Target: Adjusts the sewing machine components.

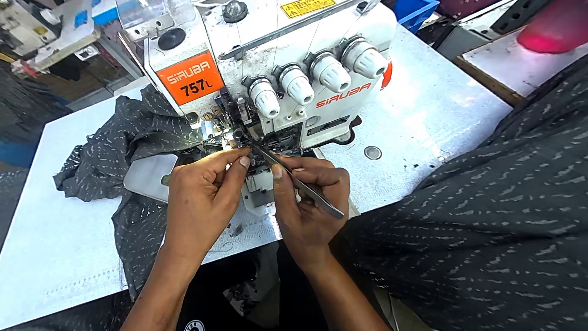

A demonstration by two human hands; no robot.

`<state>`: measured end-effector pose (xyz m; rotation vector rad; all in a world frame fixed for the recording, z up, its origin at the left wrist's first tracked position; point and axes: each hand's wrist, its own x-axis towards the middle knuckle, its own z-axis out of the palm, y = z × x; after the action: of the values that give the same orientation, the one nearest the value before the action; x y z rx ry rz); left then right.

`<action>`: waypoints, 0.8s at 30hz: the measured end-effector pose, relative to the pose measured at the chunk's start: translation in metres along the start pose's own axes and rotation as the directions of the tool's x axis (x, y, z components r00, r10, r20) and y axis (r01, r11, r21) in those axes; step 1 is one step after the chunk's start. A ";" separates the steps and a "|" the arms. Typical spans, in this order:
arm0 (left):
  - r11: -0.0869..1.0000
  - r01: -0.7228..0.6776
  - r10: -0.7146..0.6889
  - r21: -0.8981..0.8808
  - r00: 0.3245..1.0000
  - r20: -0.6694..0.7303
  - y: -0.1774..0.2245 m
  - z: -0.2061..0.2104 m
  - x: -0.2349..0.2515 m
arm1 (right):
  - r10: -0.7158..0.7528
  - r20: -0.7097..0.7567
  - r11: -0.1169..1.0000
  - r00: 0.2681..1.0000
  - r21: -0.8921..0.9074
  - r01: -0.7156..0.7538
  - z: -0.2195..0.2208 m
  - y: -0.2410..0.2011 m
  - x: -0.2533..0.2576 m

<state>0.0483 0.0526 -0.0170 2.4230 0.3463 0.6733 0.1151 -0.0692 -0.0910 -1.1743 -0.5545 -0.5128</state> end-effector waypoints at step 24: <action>0.998 0.011 -0.011 -0.063 1.000 0.001 0.003 -0.008 -0.008 | 0.203 0.088 0.936 0.975 -0.310 -0.167 -0.033 -0.019 -0.002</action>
<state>0.0374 0.0515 -0.0126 2.3600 0.3335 0.6688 0.1060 -0.1065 -0.0878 -1.5405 -0.4707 -0.3744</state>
